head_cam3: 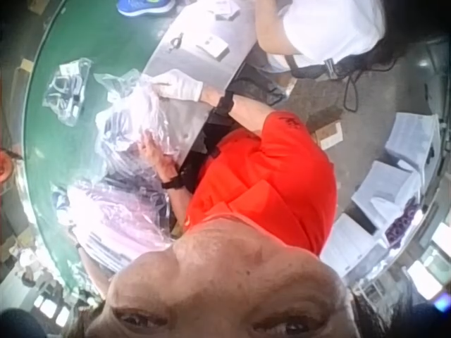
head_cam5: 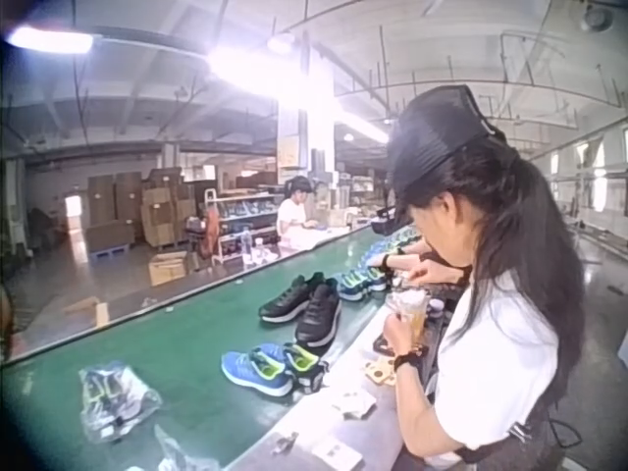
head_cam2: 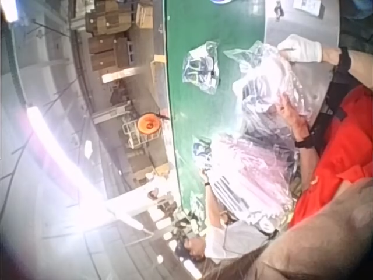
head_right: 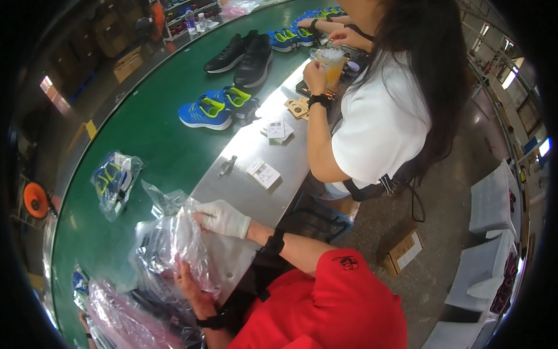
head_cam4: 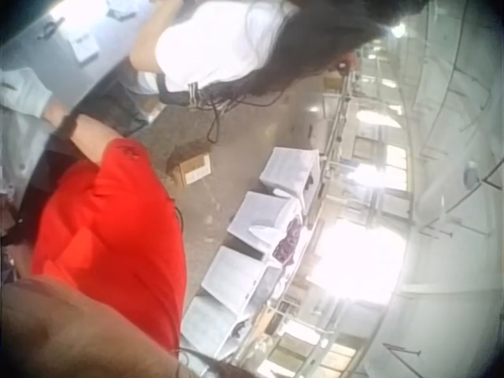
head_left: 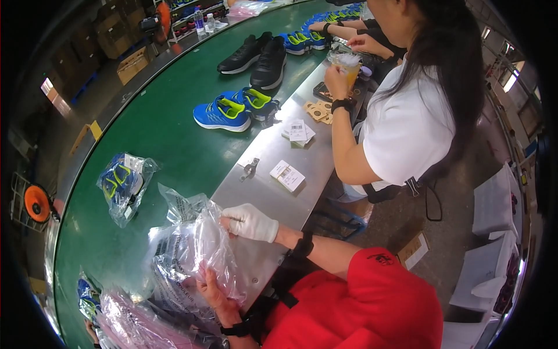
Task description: The recorder is placing pairs of athletic shoes into clear plastic bags on a conveyor belt assembly line.
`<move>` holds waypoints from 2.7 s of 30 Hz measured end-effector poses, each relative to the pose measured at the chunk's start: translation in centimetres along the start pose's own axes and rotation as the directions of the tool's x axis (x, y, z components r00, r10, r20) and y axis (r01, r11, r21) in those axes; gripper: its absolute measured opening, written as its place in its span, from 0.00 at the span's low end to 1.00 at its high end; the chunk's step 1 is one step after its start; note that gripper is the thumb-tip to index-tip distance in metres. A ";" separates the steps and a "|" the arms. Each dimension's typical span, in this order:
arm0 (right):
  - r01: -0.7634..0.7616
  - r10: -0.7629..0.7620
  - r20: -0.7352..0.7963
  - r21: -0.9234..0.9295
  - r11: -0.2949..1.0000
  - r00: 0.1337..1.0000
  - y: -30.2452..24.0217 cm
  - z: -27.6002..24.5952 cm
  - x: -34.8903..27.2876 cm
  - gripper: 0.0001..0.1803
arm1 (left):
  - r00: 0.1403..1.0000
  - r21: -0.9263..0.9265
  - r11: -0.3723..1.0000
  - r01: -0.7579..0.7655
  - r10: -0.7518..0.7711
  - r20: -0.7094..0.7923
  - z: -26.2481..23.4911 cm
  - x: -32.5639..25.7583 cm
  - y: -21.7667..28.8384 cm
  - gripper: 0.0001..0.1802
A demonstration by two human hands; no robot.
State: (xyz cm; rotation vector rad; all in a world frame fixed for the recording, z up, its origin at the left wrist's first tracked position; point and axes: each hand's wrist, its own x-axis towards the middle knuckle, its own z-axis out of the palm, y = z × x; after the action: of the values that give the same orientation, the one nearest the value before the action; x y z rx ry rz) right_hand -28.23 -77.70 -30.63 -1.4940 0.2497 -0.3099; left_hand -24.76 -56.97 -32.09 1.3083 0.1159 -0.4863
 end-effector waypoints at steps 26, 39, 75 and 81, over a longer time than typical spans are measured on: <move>0.036 -0.035 0.023 -0.073 0.997 0.999 -0.3 -0.4 0.0 0.13 | 0.998 -0.030 1.000 0.004 -0.003 0.062 0.2 -0.3 0.4 0.22; 0.051 -0.051 0.005 -0.076 0.996 0.999 0.3 0.0 0.1 0.13 | 0.998 -0.040 0.999 0.013 -0.010 0.058 0.0 0.1 0.1 0.21; 0.116 -0.121 -0.058 -0.096 0.989 0.991 0.8 0.6 0.2 0.12 | 0.998 -0.042 0.998 0.050 -0.049 0.027 0.7 -0.2 0.5 0.20; 0.159 -0.160 -0.010 -0.085 0.984 0.987 2.5 0.3 0.5 0.16 | 1.000 -0.050 0.999 -0.004 0.005 0.017 -0.2 0.5 -0.4 0.09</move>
State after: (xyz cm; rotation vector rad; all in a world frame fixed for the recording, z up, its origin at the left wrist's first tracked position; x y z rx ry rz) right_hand -27.51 -77.47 -33.07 -1.5989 0.1579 -0.4449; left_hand -24.44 -56.96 -32.66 1.2548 0.1097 -0.4877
